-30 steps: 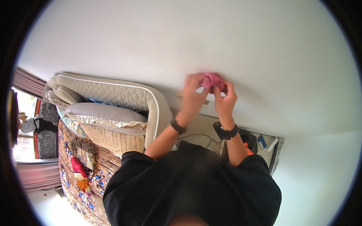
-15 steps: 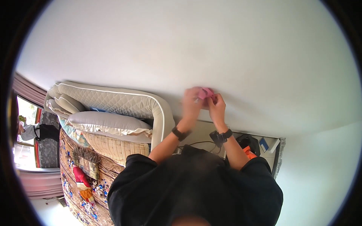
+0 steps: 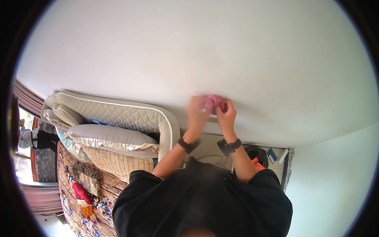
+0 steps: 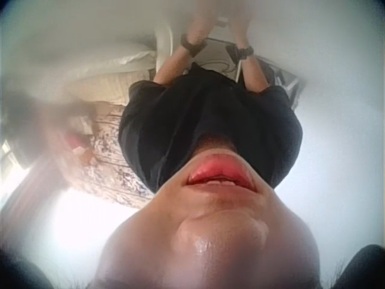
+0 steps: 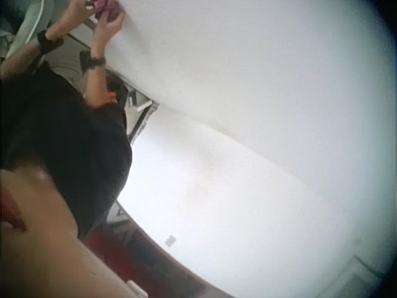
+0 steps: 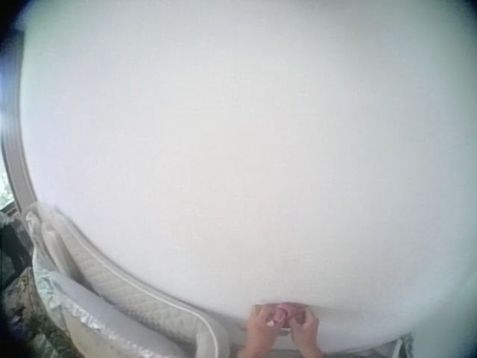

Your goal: The person wipes down a wall, a chair, and the floor with a cloth.

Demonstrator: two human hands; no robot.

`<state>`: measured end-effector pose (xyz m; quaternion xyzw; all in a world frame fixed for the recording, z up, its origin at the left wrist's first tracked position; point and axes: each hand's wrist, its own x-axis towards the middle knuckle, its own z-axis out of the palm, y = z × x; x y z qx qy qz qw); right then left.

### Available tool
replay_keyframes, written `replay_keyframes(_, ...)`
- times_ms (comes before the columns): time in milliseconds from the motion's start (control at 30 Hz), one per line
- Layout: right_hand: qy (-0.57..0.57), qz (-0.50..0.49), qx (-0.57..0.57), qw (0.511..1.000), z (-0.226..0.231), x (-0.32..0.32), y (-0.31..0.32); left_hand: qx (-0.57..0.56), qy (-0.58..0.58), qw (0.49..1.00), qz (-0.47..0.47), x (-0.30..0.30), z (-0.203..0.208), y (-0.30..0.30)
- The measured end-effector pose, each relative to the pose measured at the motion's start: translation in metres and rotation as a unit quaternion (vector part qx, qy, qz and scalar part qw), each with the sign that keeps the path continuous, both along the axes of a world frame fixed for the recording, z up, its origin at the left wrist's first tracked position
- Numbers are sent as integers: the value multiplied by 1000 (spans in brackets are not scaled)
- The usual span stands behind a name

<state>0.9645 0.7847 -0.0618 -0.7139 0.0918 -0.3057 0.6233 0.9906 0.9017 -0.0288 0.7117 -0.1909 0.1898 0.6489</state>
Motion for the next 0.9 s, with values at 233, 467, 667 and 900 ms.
replay_keyframes(233, 87, -12, 28, 996, -57, -16, -26, 38, 159, 984, -65, -3, -65, -21)
replay_keyframes(467, -94, -53, -68, 992, 76, -10, -37, -92, 28, 988, -119, 8, 46, -36)
replay_keyframes(667, -58, -70, -38, 995, 64, -17, -45, -45, -57, 992, -102, -1, 38, -50)
replay_keyframes(900, 162, -12, 1, 987, -3, -45, -49, 195, 96, 967, -130, -7, -44, -41)
